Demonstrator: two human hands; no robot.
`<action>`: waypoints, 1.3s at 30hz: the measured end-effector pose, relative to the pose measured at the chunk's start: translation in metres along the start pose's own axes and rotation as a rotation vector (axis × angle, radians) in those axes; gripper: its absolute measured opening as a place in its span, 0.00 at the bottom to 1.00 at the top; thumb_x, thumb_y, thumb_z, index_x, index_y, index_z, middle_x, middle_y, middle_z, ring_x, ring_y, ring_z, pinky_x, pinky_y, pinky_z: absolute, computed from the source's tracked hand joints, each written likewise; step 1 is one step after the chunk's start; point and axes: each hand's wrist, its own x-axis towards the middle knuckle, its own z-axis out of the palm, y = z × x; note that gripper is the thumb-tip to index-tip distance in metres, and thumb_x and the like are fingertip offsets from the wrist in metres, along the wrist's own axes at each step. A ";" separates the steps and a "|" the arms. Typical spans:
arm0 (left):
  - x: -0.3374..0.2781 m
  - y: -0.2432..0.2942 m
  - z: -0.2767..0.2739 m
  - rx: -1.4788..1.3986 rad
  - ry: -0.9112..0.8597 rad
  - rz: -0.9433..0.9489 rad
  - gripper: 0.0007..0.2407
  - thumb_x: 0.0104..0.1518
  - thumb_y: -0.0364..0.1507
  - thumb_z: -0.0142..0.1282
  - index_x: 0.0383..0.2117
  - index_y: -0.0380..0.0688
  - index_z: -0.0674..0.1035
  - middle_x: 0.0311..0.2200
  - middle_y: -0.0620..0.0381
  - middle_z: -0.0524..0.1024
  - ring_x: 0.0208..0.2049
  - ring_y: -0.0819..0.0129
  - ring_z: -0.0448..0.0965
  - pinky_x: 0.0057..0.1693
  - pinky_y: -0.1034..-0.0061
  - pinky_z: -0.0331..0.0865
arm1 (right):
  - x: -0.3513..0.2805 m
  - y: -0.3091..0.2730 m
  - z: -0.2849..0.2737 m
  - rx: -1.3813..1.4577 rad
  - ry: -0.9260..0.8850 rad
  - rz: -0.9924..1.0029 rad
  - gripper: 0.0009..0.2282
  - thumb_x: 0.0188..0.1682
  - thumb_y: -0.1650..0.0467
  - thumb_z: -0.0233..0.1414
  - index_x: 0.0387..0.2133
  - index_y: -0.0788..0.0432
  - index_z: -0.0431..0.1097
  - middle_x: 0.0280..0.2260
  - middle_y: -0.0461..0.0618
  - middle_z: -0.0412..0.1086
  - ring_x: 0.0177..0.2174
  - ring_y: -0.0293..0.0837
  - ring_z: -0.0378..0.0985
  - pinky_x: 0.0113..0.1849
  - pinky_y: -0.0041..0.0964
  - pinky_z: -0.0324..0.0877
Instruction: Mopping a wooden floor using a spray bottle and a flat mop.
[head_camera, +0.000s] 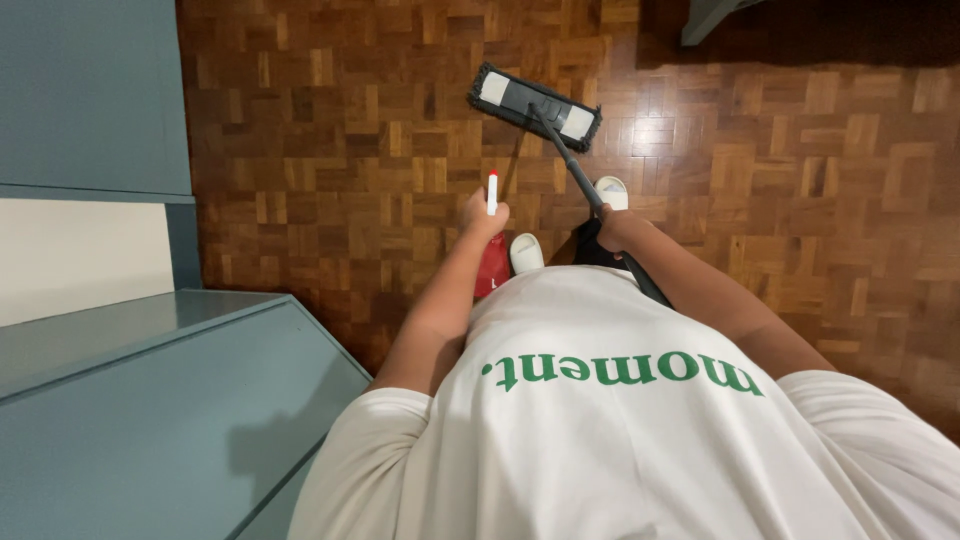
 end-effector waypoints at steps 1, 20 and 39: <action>0.000 -0.002 -0.001 0.001 0.002 -0.001 0.16 0.48 0.37 0.54 0.43 0.52 0.80 0.45 0.48 0.79 0.53 0.48 0.78 0.54 0.63 0.74 | -0.007 -0.005 -0.006 0.000 0.000 -0.002 0.35 0.45 0.72 0.47 0.71 0.45 0.49 0.27 0.61 0.77 0.17 0.58 0.81 0.34 0.55 0.74; -0.002 -0.025 -0.023 -0.176 0.026 0.110 0.15 0.46 0.32 0.54 0.40 0.44 0.81 0.39 0.40 0.80 0.49 0.44 0.79 0.53 0.61 0.73 | -0.004 -0.045 -0.030 -0.126 -0.002 -0.019 0.32 0.50 0.70 0.44 0.72 0.54 0.46 0.27 0.57 0.78 0.21 0.56 0.83 0.38 0.52 0.75; 0.072 0.012 -0.020 -0.250 0.018 -0.166 0.22 0.48 0.37 0.60 0.53 0.56 0.78 0.48 0.48 0.80 0.54 0.53 0.77 0.58 0.66 0.72 | 0.141 -0.101 -0.207 -0.368 0.034 -0.117 0.29 0.51 0.70 0.40 0.70 0.61 0.49 0.49 0.61 0.74 0.49 0.56 0.79 0.44 0.54 0.74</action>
